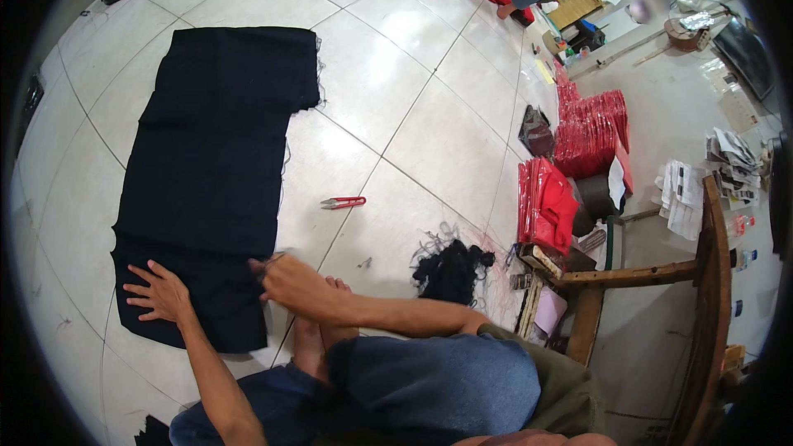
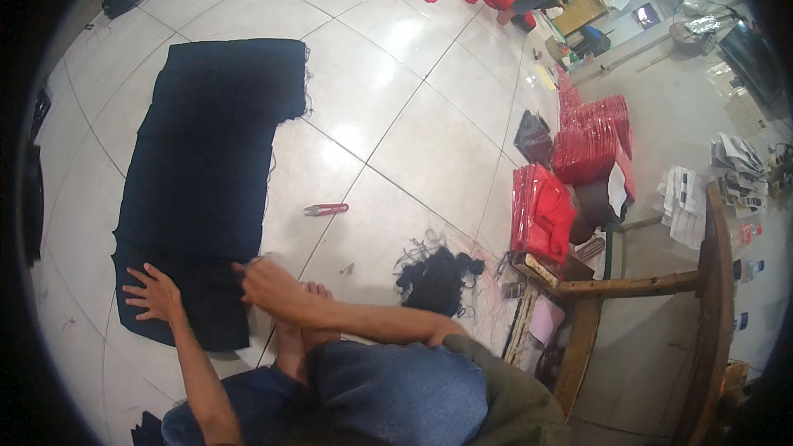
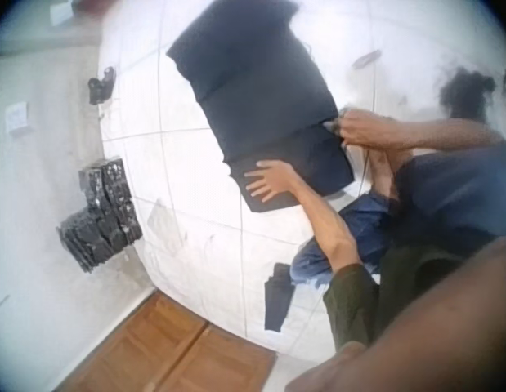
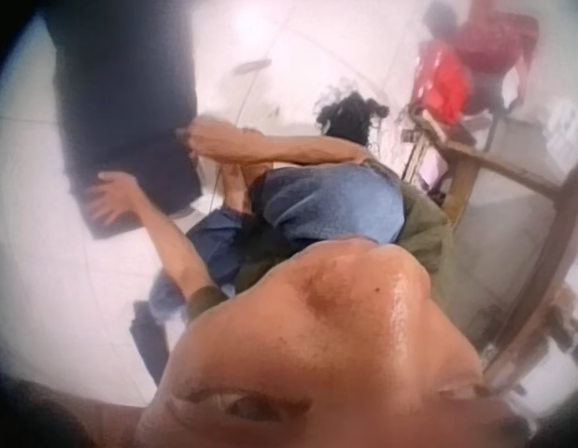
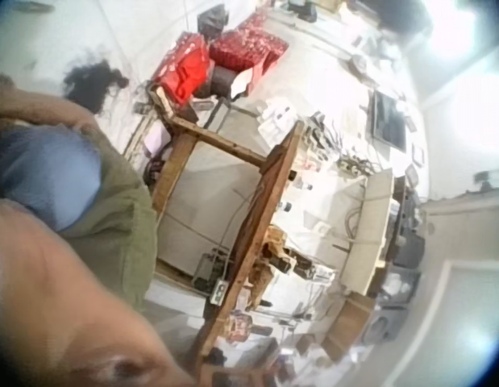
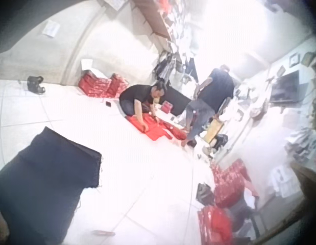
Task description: The person sits on a tiled floor and uses a red utility knife to cut a large piece of dark blue fabric. They repeatedly fold the fabric, cut along the edges to create strips, and set the cut pieces aside.
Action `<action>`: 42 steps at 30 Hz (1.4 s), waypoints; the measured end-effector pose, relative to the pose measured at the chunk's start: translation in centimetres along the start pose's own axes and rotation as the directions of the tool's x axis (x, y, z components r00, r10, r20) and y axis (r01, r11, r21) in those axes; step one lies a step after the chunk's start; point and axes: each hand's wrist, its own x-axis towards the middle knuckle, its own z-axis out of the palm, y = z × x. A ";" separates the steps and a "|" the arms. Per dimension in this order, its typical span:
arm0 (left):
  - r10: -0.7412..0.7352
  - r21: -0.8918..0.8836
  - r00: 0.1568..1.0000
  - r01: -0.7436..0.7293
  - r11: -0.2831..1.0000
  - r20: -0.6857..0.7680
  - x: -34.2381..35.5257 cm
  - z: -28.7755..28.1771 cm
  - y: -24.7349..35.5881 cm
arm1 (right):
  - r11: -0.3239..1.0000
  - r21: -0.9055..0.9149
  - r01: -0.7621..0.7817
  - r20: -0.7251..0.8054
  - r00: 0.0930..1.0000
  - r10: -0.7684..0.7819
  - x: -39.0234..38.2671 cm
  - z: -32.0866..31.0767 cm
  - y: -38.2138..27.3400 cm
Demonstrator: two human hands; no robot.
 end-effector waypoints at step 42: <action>-0.025 -0.209 0.987 0.059 0.976 0.162 0.2 -4.5 1.3 | 0.987 0.156 -0.036 0.163 0.987 0.010 -6.4 -13.9 5.0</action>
